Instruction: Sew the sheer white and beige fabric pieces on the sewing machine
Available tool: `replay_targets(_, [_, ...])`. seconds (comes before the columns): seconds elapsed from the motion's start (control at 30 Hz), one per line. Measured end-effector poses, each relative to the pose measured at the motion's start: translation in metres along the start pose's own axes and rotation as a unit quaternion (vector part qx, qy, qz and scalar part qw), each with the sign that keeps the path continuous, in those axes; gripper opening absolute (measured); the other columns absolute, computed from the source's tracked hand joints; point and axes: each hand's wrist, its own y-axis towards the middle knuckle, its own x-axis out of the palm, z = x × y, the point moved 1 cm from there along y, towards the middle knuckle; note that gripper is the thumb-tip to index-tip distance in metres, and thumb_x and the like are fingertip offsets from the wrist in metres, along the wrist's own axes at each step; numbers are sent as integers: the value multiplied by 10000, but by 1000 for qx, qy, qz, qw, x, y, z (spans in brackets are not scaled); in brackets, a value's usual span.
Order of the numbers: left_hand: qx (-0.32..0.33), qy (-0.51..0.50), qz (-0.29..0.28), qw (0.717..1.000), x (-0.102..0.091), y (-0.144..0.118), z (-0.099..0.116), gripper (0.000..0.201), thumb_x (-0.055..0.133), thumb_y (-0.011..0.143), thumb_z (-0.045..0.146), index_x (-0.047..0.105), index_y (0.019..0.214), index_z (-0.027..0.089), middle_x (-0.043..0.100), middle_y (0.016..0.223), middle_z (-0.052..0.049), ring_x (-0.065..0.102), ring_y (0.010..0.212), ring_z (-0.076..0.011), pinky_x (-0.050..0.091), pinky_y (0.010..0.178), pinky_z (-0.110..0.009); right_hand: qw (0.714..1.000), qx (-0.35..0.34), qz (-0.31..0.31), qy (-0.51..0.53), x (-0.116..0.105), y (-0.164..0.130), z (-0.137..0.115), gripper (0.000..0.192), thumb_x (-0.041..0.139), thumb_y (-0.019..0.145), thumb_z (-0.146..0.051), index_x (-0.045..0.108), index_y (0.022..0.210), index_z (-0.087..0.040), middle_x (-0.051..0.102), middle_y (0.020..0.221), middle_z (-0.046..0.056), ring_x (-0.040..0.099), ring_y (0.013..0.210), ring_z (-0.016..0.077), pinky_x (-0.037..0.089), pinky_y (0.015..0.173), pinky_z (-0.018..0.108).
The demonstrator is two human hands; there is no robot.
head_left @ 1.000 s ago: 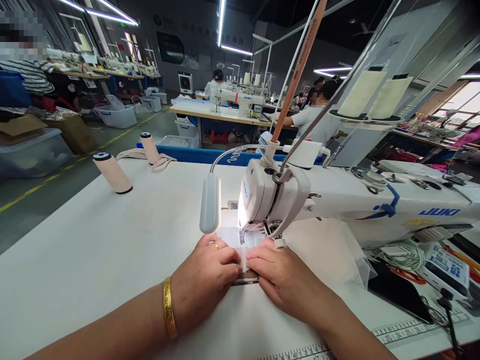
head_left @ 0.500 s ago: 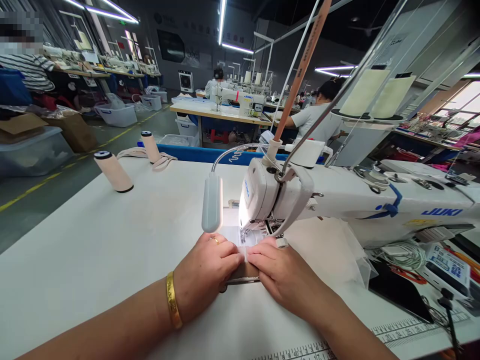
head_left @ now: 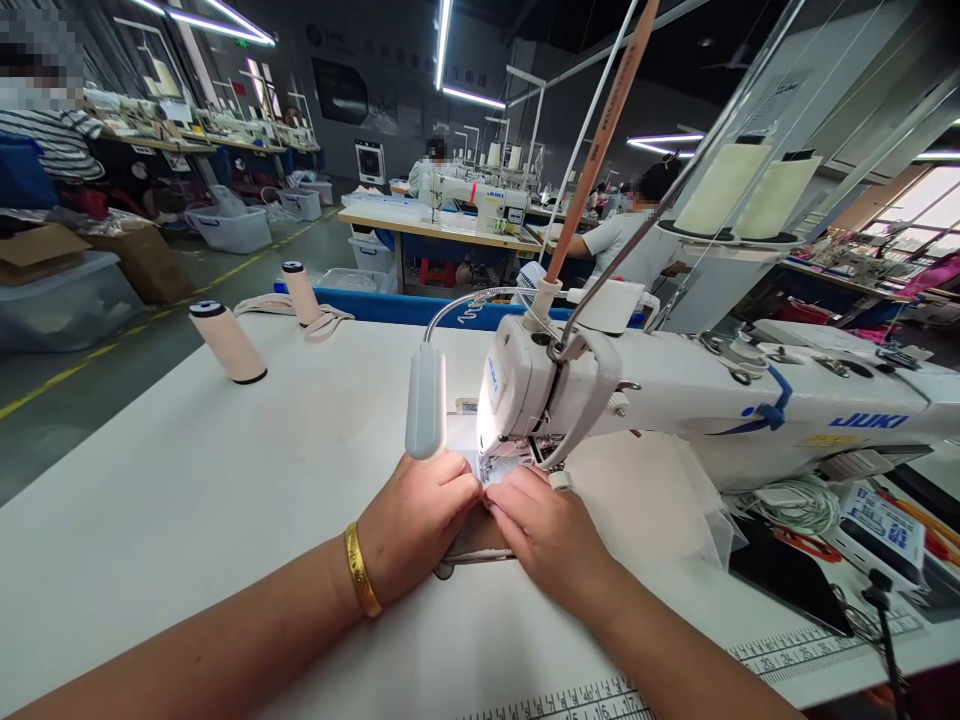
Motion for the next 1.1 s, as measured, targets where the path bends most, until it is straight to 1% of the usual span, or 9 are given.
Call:
replay_targets(0.1, [1,-15,-6,1000,-1,-1,0,400,351,1055,161,619,758,177,624,789,-39,535,681,-164,435,714,-327,1000,-7,3,1,1,0,1,279,462,1013,-116,606,793,-209,544,764,15,512,700,165,314,582,290])
replay_targets(0.27, [48,-58,-15,997,-2,-10,5,324,417,952,27,680,856,189,696,814,-18,575,734,-178,426,772,-362,998,-21,-48,-17,-7,-5,3,265,496,976,-101,524,731,-200,512,749,4,468,702,161,280,588,292])
replay_targets(0.37, [45,-63,-13,997,-3,-16,9,312,443,905,-13,665,817,187,714,831,-3,561,719,-170,415,792,-375,996,-22,-77,-28,-12,-7,4,224,513,945,-71,526,761,-199,529,776,0,443,696,155,256,580,294])
replay_targets(0.47, [38,-62,-18,997,-3,-16,11,301,452,891,-19,638,764,180,713,822,-4,560,709,-167,413,794,-378,996,-21,-88,-27,-14,-7,4,228,515,944,-73,525,754,-199,528,764,-1,441,697,156,260,586,296])
replay_targets(0.57, [34,-54,-22,998,-3,-14,9,302,452,903,-7,640,756,177,721,831,-15,575,721,-171,416,792,-380,996,-19,-81,-35,-13,-6,5,227,504,955,-87,540,760,-197,539,782,9,445,697,160,267,584,296])
replay_targets(0.7, [29,-34,-32,998,-2,-10,5,305,459,916,5,682,808,184,732,848,-28,604,751,-180,439,816,-385,996,-13,-71,-44,-9,-5,6,216,483,976,-110,592,812,-198,567,835,34,470,707,174,278,573,296])
replay_targets(0.87, [33,-6,-26,999,-2,-5,-1,326,459,939,25,715,822,190,723,816,-30,618,726,-177,472,793,-367,997,19,-53,-47,-6,-3,6,201,489,951,-113,649,893,-219,559,786,20,416,615,172,254,548,300])
replay_targets(1.0, [29,2,-26,999,0,0,-5,331,461,969,58,734,847,200,721,818,-33,638,750,-181,492,785,-351,998,35,-37,-35,-6,0,6,219,501,936,-116,673,1008,-230,588,781,13,441,605,171,277,545,291])
replay_targets(1.1, [18,2,-35,999,2,3,-8,324,463,979,80,744,882,208,714,825,-36,647,772,-188,500,791,-347,998,40,-22,-43,-5,1,6,223,498,946,-136,676,1046,-225,625,802,15,453,595,167,288,536,293])
